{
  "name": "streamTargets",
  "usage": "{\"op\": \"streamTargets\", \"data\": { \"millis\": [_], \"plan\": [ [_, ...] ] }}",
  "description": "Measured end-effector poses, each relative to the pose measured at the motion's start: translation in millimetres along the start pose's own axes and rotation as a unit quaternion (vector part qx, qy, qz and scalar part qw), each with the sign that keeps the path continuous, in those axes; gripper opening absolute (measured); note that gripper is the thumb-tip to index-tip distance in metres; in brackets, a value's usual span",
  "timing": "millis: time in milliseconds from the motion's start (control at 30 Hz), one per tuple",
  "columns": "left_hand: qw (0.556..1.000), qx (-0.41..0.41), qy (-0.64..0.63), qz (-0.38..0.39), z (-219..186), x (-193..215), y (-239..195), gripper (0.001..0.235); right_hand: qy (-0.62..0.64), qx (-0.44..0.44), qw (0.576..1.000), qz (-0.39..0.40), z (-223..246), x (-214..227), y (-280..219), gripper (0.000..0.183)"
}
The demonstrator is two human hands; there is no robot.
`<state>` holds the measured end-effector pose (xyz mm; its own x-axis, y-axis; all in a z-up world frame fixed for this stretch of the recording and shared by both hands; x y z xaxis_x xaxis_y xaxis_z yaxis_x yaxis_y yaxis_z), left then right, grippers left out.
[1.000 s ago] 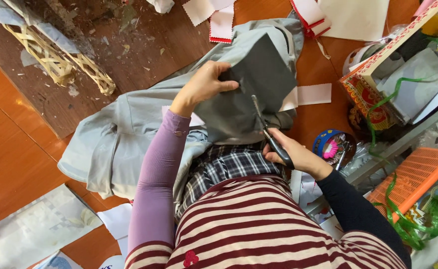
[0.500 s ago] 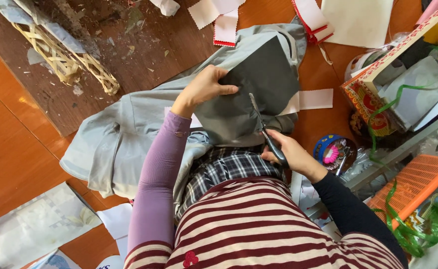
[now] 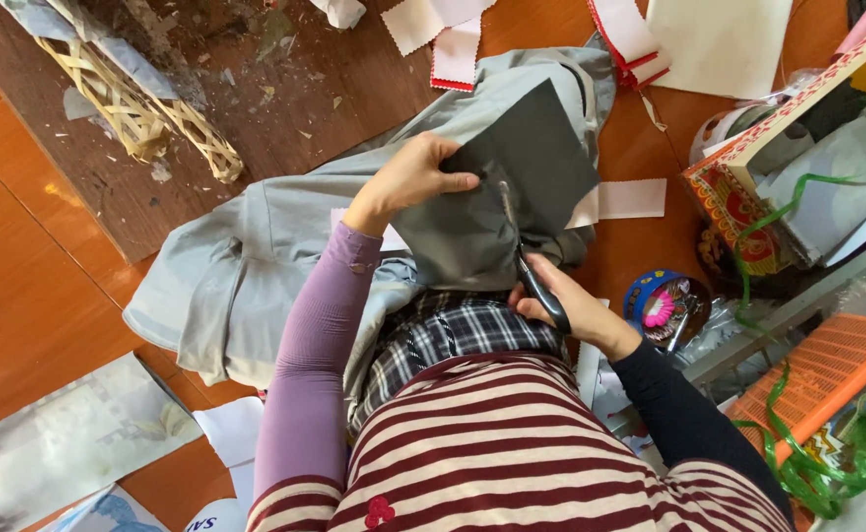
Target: Wrapping a giraffe-shaped craft frame with paper and red adhesive tape.
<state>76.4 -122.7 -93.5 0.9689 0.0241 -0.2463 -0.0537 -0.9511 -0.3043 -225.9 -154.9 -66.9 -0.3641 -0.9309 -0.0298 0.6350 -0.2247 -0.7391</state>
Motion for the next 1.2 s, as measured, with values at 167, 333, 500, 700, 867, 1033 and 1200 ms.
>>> {"op": "streamTargets", "data": {
  "millis": [167, 333, 500, 700, 867, 1033, 1200],
  "plan": [
    [0.999, -0.009, 0.031, -0.015, 2.1, -0.5, -4.1, 0.018, -0.11, 0.109, 0.987, -0.036, 11.4, -6.9, 0.1, 0.087],
    [0.998, -0.006, 0.054, -0.024, 17.3, 0.8, 0.6, 0.021, -0.154, 0.014, 0.985, -0.078, 3.8, -9.3, -0.2, 0.09],
    [0.997, 0.035, 0.072, -0.021, 16.5, -1.3, 1.9, 0.026, -0.137, 0.112, 0.984, 0.001, 20.1, 0.0, 7.8, 0.088],
    [0.999, 0.028, 0.031, -0.021, 4.1, -6.6, -4.2, 0.018, -0.154, 0.06, 0.985, -0.041, 34.4, -13.2, 10.3, 0.084],
    [1.0, 0.023, 0.013, 0.002, 12.8, -5.8, 0.0, 0.021, -0.104, -0.002, 0.992, -0.072, 57.9, -19.4, 3.9, 0.078],
    [0.997, 0.018, 0.072, 0.001, 15.8, -5.0, 2.8, 0.031, -0.162, 0.175, 0.971, -0.019, 56.0, -3.5, 13.5, 0.075],
    [0.999, 0.026, 0.038, 0.01, 22.4, -8.2, 2.2, 0.025, -0.183, 0.206, 0.96, -0.044, 48.5, -11.2, 22.3, 0.075]
  ]
}}
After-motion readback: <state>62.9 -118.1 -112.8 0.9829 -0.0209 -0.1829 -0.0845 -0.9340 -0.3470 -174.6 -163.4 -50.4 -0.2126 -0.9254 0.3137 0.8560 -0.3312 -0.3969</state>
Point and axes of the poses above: each hand's wrist, its own y-axis towards the middle knuckle, its own x-axis out of the back of the hand, z = x × y, the point moved 3 cm from there along y, towards the middle knuckle, and after that the axes turned 1 degree about x, right-handed, at the moved point
